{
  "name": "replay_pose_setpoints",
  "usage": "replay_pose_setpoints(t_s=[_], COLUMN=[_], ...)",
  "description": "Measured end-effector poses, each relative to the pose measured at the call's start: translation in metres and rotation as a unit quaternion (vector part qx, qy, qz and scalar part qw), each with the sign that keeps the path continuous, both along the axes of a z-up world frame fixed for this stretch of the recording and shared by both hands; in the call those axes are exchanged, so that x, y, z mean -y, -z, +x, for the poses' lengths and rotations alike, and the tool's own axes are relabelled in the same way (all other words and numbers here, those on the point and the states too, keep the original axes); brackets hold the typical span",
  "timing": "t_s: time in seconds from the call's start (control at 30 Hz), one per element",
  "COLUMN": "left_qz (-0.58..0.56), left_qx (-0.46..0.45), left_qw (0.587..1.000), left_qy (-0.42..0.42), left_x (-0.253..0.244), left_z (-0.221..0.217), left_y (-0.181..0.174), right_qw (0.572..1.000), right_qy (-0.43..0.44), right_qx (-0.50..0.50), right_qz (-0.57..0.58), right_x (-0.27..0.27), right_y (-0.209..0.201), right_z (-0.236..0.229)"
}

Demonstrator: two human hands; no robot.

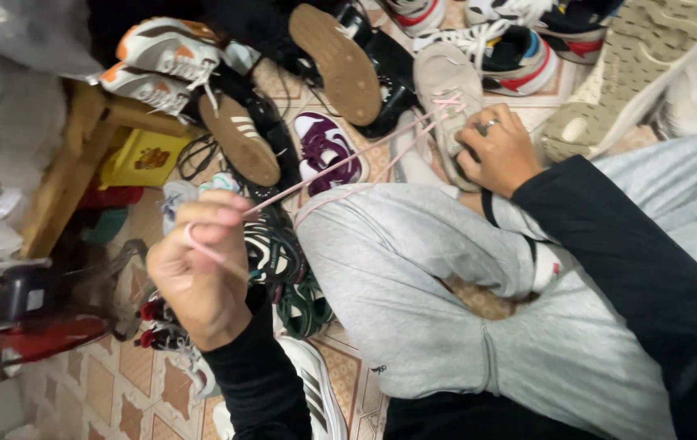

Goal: The person is sitting on the floor, threading pink laces through the eyelets of a beige sneaker and then tying the laces.

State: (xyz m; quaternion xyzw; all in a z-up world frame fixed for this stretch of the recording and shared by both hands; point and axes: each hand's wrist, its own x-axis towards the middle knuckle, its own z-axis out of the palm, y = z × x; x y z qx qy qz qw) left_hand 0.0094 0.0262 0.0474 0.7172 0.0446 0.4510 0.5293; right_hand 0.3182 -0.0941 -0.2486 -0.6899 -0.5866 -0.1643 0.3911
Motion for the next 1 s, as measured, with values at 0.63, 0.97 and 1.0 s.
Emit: replay_pose_setpoints(t_s=[0.63, 0.97, 1.0], left_qz=[0.037, -0.131, -0.139], left_qx=[0.031, 0.01, 0.008], left_qw=[0.995, 0.989, 0.988], left_qy=[-0.091, 0.064, 0.07], left_x=[-0.014, -0.033, -0.033], left_z=[0.051, 0.051, 0.057], left_y=[-0.022, -0.011, -0.01], right_qw=[1.0, 0.999, 0.999], right_qy=[0.021, 0.016, 0.023], right_qx=[0.007, -0.023, -0.025], right_qz=[-0.022, -0.019, -0.026], right_x=[0.002, 0.006, 0.007], right_y=[0.0, 0.004, -0.001], right_z=[-0.001, -0.001, 0.0])
